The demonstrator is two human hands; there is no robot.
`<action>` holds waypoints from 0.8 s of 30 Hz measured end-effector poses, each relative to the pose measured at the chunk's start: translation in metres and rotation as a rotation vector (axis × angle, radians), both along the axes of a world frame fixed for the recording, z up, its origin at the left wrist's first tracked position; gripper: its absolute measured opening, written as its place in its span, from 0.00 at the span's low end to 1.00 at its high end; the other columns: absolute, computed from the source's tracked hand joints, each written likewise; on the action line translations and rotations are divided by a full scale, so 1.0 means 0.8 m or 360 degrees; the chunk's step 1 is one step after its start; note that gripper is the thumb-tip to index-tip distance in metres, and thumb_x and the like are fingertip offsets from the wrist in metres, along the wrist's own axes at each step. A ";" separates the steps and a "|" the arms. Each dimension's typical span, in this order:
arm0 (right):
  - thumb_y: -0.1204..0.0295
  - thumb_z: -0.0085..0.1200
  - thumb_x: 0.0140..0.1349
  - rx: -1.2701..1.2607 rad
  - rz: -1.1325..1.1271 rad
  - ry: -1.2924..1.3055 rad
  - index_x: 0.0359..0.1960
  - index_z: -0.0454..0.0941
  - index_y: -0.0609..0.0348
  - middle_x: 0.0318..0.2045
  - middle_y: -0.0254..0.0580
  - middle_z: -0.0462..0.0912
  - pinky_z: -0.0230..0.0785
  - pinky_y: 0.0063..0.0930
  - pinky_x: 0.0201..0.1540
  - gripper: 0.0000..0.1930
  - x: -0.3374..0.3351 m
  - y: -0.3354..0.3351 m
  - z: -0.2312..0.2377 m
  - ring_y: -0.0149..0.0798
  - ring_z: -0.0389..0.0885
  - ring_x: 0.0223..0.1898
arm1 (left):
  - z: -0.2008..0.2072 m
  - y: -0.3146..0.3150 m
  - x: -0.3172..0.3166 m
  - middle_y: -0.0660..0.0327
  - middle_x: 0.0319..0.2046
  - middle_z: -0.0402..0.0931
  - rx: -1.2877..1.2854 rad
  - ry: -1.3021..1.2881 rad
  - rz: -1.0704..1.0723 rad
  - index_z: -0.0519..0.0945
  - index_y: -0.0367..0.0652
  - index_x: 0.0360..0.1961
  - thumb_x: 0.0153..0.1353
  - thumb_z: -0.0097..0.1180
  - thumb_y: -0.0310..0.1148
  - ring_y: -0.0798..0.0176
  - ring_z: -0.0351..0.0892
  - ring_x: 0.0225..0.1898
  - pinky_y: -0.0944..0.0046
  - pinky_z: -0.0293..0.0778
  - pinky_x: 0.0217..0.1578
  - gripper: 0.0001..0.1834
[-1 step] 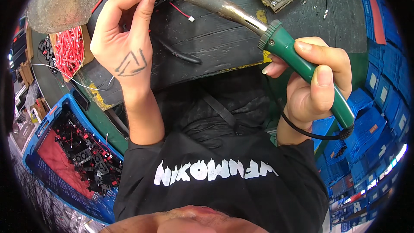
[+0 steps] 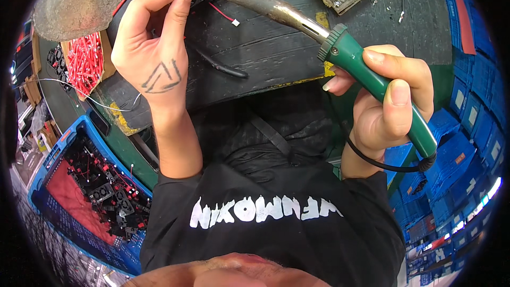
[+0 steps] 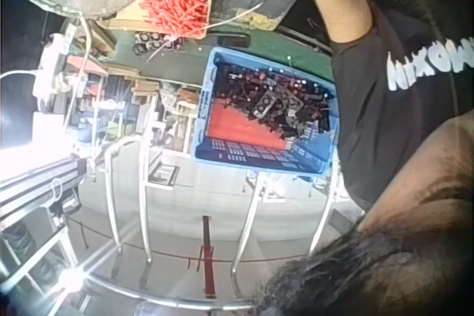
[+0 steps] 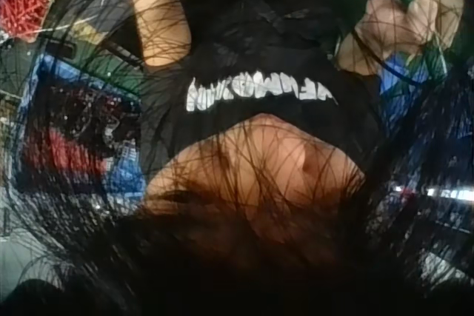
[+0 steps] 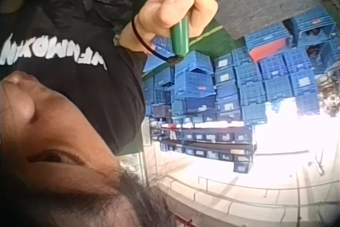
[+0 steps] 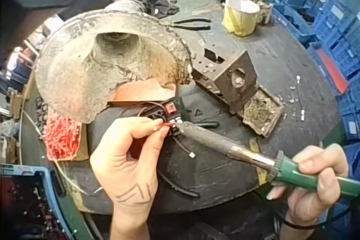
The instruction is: Soldering electrical wires onto a dual-fan cooling module at an industrial workbench.
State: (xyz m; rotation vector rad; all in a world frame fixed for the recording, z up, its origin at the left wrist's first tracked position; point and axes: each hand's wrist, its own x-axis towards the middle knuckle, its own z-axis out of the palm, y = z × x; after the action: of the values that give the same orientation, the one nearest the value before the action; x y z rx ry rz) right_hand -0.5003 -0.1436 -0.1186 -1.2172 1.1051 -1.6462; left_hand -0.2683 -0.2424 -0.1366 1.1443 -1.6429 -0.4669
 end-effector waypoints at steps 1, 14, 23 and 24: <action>0.64 0.40 0.65 0.0003 -0.0007 0.0009 0.40 0.73 0.70 0.28 0.61 0.79 0.75 0.28 0.21 0.18 -0.001 0.001 0.002 0.40 0.78 0.18 | -0.001 -0.001 -0.003 0.61 0.26 0.79 0.0016 0.0027 0.0008 0.82 0.33 0.32 0.52 0.67 0.20 0.74 0.75 0.24 0.75 0.71 0.27 0.07; 0.63 0.39 0.66 -0.0011 -0.0003 0.0048 0.41 0.73 0.70 0.28 0.62 0.79 0.76 0.29 0.22 0.19 0.003 0.002 0.001 0.40 0.79 0.18 | 0.006 0.007 -0.005 0.64 0.31 0.82 0.0281 0.0204 0.0060 0.83 0.34 0.35 0.57 0.65 0.22 0.77 0.77 0.31 0.78 0.72 0.35 0.06; 0.61 0.38 0.67 -0.0014 0.0000 0.0057 0.43 0.72 0.69 0.28 0.62 0.79 0.76 0.29 0.23 0.20 0.002 0.004 0.000 0.40 0.79 0.18 | 0.007 0.006 -0.006 0.65 0.30 0.82 0.0235 0.0177 0.0020 0.83 0.33 0.35 0.56 0.66 0.22 0.78 0.76 0.31 0.79 0.71 0.35 0.06; 0.61 0.38 0.67 -0.0017 0.0006 0.0044 0.43 0.72 0.69 0.28 0.62 0.79 0.76 0.29 0.23 0.20 0.002 0.004 0.000 0.40 0.79 0.18 | 0.007 0.006 -0.006 0.65 0.30 0.82 0.0237 0.0176 0.0021 0.83 0.33 0.35 0.56 0.66 0.22 0.78 0.76 0.31 0.79 0.71 0.35 0.06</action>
State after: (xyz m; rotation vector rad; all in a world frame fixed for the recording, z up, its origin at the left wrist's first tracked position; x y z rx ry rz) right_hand -0.4984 -0.1405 -0.1184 -1.2514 1.1119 -1.6391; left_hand -0.2733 -0.2377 -0.1307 1.2160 -1.5243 -0.6413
